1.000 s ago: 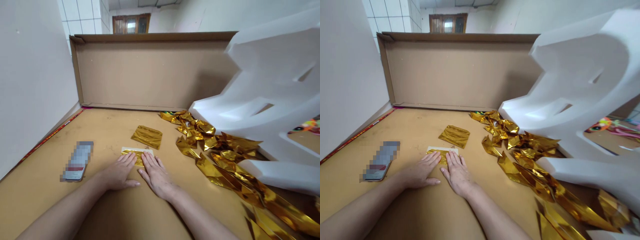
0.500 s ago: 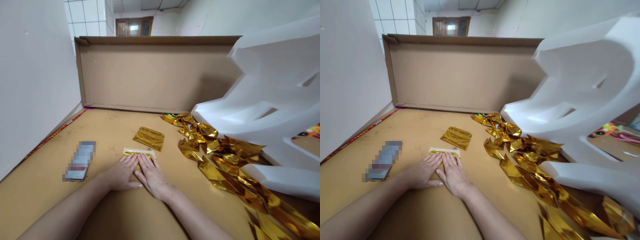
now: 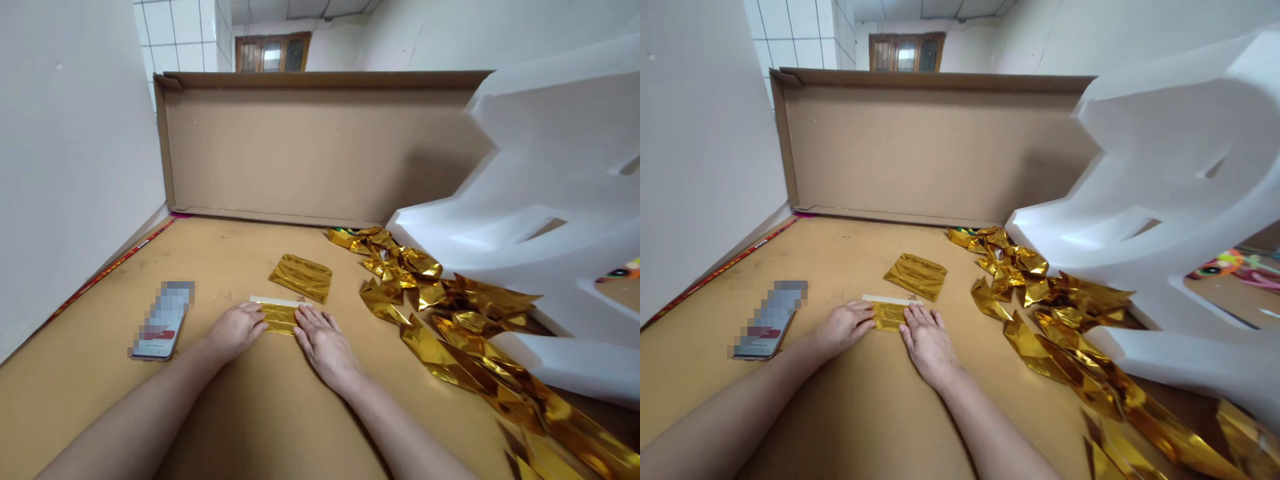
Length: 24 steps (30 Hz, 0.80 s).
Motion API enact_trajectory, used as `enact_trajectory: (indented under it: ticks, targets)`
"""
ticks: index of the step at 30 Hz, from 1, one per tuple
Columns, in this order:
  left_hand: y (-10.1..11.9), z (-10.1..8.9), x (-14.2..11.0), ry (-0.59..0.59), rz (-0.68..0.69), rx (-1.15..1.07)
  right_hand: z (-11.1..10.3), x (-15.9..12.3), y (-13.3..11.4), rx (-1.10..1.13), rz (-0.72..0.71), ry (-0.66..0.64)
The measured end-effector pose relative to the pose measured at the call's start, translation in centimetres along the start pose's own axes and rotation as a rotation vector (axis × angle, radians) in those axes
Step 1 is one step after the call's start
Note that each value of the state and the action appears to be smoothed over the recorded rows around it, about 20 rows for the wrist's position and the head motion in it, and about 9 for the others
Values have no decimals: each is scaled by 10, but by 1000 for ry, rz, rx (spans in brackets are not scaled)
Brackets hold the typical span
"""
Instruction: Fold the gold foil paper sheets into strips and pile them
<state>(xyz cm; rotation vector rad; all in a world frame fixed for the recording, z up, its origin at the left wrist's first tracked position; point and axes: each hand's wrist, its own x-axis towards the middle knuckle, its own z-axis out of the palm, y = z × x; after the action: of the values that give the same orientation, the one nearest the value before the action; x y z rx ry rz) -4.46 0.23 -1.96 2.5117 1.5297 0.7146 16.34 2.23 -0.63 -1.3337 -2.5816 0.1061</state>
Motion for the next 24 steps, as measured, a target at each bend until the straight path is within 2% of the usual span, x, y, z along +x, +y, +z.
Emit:
enact_trajectory:
  ticks: [8,13,24]
  targets:
    - [-8,8,0,112,-159,-80,7,8,17,86,25,163]
    - [-7,7,0,133,-202,-136,10,6,20,186,11,240]
    - [-5,1,2,74,-249,-186,11,4,22,230,-11,225]
